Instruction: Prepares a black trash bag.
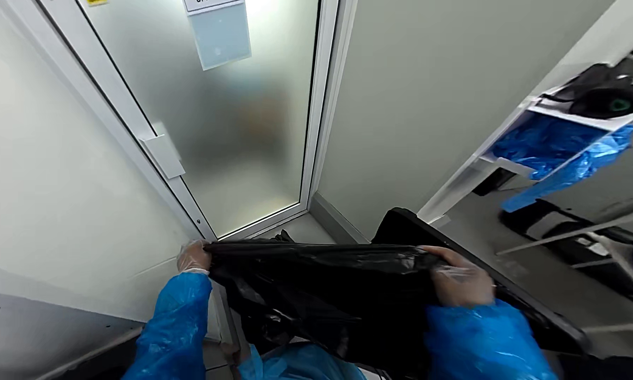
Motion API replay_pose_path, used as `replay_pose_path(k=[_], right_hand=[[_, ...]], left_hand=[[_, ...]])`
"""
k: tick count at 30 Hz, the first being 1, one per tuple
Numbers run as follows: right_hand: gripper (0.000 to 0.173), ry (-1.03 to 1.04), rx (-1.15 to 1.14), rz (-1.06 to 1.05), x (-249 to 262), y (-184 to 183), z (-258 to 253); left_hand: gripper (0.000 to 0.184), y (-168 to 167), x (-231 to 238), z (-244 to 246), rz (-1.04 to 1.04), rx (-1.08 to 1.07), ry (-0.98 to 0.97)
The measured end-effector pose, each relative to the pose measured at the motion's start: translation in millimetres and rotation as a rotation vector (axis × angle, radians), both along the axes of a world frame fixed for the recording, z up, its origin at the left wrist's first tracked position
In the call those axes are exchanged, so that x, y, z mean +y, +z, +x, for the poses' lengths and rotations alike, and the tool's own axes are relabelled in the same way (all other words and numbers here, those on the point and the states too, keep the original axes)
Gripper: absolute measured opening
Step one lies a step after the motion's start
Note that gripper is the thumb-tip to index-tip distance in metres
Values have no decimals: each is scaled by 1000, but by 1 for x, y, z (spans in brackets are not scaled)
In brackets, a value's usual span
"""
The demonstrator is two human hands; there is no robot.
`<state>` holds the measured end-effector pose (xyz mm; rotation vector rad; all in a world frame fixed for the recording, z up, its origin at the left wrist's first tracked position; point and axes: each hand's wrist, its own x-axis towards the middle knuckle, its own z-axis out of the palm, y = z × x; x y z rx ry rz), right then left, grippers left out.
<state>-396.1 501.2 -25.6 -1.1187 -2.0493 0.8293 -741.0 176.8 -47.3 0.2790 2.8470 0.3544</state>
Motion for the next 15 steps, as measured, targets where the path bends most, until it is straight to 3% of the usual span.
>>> replay_pose_path(k=[3,5,7,9,10,12,14,15], right_hand=[[26,-117,-58,70,18,-2,42],[31,-179,-223,48,17,11,65],[50,-101,-365,2,11,33,91],[65,-6,-328,111,-11,58,110],[60,61,-200,205,-28,65,113],[30,401,129,313,-50,63,101],[25,711,119,173,-68,48,63],[26,736,-37,101,-79,37,41]], left_hand=[[23,-12,-7,0,323,-5,24],[26,-9,8,12,542,-73,19],[31,11,35,34,578,-137,-77],[36,34,65,63,539,-184,-215],[39,48,80,77,545,-220,-271],[42,75,107,108,556,-246,-399],[43,100,129,143,577,-258,-591],[44,112,138,162,563,-300,-687]])
